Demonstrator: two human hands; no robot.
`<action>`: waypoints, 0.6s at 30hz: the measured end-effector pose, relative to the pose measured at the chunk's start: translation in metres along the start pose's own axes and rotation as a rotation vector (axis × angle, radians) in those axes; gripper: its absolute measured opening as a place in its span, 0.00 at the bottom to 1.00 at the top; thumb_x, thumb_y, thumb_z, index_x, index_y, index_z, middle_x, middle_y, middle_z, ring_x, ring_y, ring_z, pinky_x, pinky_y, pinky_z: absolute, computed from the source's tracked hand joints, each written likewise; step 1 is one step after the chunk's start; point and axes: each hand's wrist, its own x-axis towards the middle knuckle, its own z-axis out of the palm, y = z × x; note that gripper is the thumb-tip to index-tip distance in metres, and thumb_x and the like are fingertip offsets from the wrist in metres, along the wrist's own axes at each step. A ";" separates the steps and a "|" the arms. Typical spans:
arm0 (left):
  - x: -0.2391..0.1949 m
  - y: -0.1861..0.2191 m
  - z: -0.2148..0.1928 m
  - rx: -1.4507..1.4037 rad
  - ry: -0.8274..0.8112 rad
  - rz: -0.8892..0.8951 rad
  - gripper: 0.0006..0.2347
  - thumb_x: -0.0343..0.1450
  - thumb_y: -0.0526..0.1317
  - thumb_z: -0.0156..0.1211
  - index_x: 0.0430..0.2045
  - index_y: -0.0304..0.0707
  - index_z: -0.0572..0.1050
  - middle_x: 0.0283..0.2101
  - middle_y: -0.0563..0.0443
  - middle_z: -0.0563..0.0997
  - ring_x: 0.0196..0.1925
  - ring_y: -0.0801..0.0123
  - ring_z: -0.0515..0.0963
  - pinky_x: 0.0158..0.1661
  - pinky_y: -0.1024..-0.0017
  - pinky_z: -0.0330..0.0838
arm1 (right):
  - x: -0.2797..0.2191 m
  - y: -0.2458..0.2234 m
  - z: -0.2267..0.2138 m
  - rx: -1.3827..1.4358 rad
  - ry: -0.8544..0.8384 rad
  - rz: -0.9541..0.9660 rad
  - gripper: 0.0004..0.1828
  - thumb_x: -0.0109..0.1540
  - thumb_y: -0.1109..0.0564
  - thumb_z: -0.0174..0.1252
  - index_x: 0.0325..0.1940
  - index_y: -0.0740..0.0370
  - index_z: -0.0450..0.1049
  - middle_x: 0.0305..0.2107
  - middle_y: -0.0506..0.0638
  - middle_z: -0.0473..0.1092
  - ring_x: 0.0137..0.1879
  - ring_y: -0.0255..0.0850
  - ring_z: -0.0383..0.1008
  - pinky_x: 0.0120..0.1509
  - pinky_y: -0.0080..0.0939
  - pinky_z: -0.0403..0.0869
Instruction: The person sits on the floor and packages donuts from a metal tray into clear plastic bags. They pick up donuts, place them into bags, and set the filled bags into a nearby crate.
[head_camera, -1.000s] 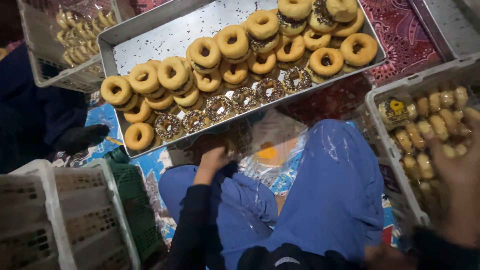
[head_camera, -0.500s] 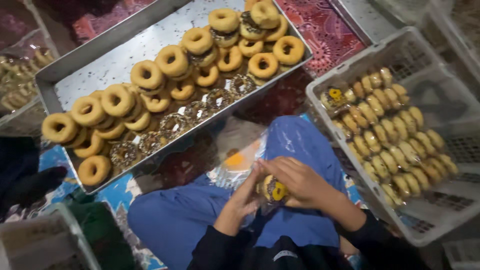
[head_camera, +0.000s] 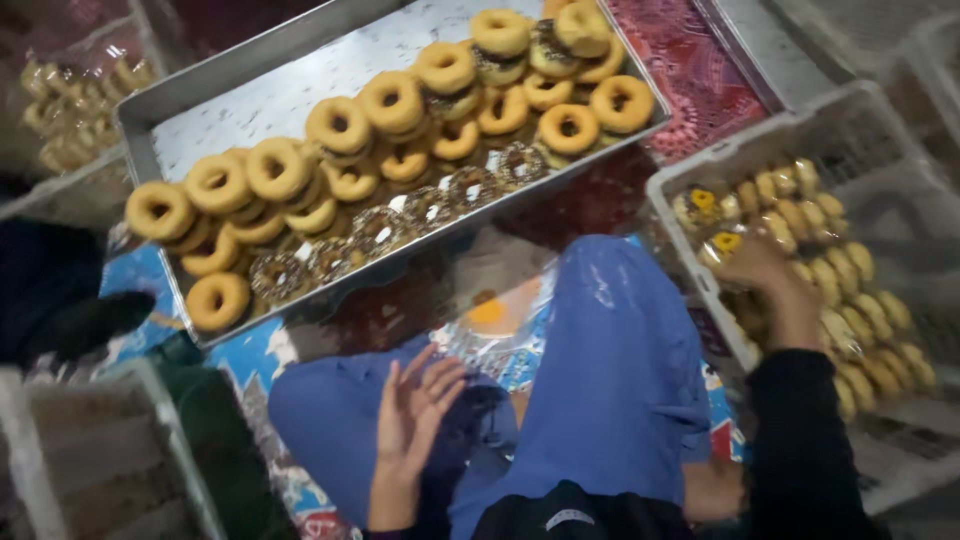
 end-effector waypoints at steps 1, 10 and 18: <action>-0.011 0.006 -0.015 0.013 0.068 0.063 0.27 0.77 0.55 0.44 0.61 0.28 0.65 0.56 0.29 0.75 0.59 0.46 0.74 0.62 0.54 0.66 | -0.006 -0.009 -0.025 -0.078 -0.014 -0.005 0.49 0.48 0.41 0.74 0.55 0.85 0.66 0.47 0.78 0.70 0.54 0.66 0.74 0.58 0.54 0.73; -0.030 0.014 -0.052 -0.015 0.203 0.189 0.20 0.76 0.48 0.49 0.54 0.27 0.69 0.49 0.36 0.78 0.53 0.52 0.77 0.59 0.57 0.68 | -0.046 -0.338 0.053 0.144 0.052 -0.678 0.15 0.54 0.50 0.67 0.42 0.57 0.82 0.37 0.58 0.76 0.44 0.59 0.76 0.46 0.59 0.73; -0.072 0.040 -0.068 0.121 0.301 0.324 0.20 0.77 0.47 0.48 0.50 0.24 0.71 0.45 0.36 0.79 0.51 0.55 0.79 0.57 0.60 0.71 | 0.012 -0.354 0.169 0.011 0.142 -0.630 0.11 0.48 0.49 0.64 0.31 0.54 0.79 0.33 0.57 0.76 0.41 0.54 0.76 0.47 0.57 0.71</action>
